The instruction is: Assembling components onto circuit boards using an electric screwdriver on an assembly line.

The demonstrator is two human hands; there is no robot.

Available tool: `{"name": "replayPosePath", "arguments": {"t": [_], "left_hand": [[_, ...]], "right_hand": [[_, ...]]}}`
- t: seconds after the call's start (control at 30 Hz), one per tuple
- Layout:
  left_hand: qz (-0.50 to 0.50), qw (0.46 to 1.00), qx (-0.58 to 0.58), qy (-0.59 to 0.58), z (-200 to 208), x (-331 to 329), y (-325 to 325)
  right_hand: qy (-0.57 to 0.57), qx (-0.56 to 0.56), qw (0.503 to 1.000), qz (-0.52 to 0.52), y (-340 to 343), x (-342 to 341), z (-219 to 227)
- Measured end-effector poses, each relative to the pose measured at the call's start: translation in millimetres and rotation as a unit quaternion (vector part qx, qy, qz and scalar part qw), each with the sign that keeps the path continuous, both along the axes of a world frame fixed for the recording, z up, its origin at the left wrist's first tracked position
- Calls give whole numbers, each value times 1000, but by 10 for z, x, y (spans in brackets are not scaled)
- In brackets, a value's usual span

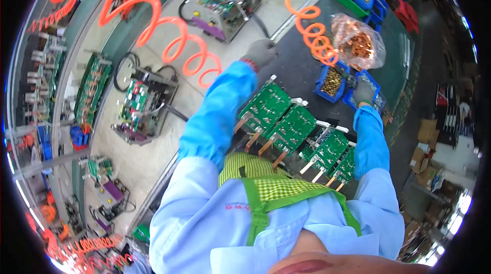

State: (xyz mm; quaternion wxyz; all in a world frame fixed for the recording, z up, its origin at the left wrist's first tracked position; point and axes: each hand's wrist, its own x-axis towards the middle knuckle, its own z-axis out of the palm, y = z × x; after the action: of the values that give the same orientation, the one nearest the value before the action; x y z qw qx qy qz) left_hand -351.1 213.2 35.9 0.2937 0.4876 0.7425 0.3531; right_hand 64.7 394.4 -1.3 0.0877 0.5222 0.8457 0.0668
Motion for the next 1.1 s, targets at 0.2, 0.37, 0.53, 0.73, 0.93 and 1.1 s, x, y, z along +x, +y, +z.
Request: {"name": "replayPosePath", "arguments": {"t": [0.2, 0.37, 0.53, 0.73, 0.93, 1.1], "left_hand": [[-76, 990, -113, 21, -447, 166, 415], [-161, 986, -34, -29, -683, 244, 397], [-191, 973, -111, 60, -735, 405, 629], [30, 991, -132, -9, -681, 364, 567], [4, 998, 43, 54, 936, 516, -146], [-97, 954, 280, -53, 1551, 1005, -1669]], "right_hand": [[-4, -104, 990, -95, -177, -176, 553], [75, -93, 993, -21, -291, -119, 828], [106, -100, 987, 65, -505, -103, 1030], [113, -145, 972, 143, -787, -288, 1243], [146, -143, 959, 196, -948, -176, 1637], [271, -166, 884, 343, -1456, -823, 2404]]}}
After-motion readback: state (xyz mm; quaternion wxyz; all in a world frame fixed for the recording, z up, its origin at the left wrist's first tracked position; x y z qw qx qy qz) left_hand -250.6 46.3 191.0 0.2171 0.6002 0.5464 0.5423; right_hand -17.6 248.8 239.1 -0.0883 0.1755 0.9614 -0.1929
